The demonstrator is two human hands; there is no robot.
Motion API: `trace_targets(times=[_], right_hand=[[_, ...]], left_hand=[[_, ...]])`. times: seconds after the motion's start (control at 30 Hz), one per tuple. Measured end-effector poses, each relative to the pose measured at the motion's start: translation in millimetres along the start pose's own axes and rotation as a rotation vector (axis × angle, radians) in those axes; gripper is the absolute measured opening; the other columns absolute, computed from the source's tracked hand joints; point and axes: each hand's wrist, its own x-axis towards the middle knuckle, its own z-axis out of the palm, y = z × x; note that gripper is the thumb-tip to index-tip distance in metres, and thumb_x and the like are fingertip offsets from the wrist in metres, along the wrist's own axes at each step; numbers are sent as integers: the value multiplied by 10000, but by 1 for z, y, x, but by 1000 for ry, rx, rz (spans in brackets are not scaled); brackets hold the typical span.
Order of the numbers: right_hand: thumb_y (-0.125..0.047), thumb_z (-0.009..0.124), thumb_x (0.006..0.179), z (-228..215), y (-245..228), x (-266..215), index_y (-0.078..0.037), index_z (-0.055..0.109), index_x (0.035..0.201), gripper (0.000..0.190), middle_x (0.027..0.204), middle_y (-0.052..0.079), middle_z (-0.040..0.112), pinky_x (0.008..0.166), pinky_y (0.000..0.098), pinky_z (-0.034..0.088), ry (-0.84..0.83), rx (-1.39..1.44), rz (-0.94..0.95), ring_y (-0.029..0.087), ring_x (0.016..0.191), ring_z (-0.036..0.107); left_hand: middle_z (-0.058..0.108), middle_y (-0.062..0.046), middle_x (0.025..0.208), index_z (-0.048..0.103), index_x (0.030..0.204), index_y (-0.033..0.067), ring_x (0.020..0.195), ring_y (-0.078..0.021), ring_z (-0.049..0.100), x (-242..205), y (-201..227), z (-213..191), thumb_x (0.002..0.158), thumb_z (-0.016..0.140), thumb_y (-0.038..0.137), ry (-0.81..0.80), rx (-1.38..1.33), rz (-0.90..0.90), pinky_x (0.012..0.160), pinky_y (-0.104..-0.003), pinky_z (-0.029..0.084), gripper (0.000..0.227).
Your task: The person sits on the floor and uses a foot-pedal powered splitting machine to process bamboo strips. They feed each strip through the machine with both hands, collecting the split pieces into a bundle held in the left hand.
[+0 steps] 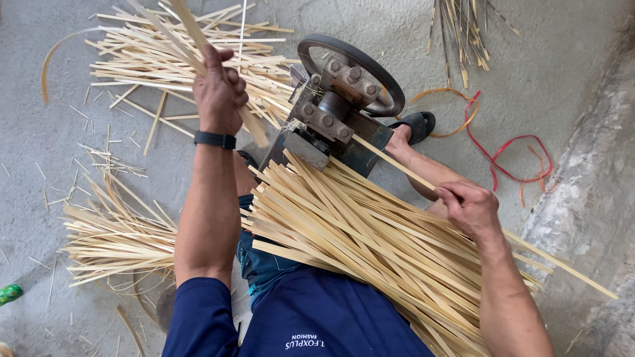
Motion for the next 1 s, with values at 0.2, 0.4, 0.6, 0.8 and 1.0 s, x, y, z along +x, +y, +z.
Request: trace_targets(times=[0.2,0.4,0.6,0.8,1.0], right_hand=[[-169,730,957,42,-21,28,-39,776,1065,175,839,120,759,669,330,548,-76,113,57,191,692,699],[-197,744,938,36,-22,25,-42,764,1120,241,797,118,749,673,322,531,-157,113,146,168,684,660],[-222,882,759,29,-14,-3,-61,800,1011,310,856,59,766,685,331,550,-521,119,267,170,758,675],[-186,817,804,10,2,-22,-112,840,936,153,895,-1,801,757,251,586,-404,9,159,100,816,732],[-135,790,909,-33,32,-28,-61,803,1046,156,912,65,804,748,282,560,-86,182,307,163,821,707]], left_hand=[[654,27,722,710,1028,25,486,-26,478,-18,-23,17,810,871,409,-47,205,-109,388,-182,377,470],[684,-11,796,723,1048,-8,525,-40,487,-21,-32,26,865,857,378,-137,183,-150,413,-191,376,448],[779,-70,902,712,1074,38,569,-49,553,-14,-33,30,964,696,420,-179,125,-179,406,-183,362,397],[781,-70,893,708,1051,46,609,-62,592,-1,-15,16,977,648,479,-150,94,-64,422,-192,402,444],[625,-26,708,686,1000,50,637,-104,651,6,20,-12,979,633,524,-19,-13,73,528,-261,582,477]])
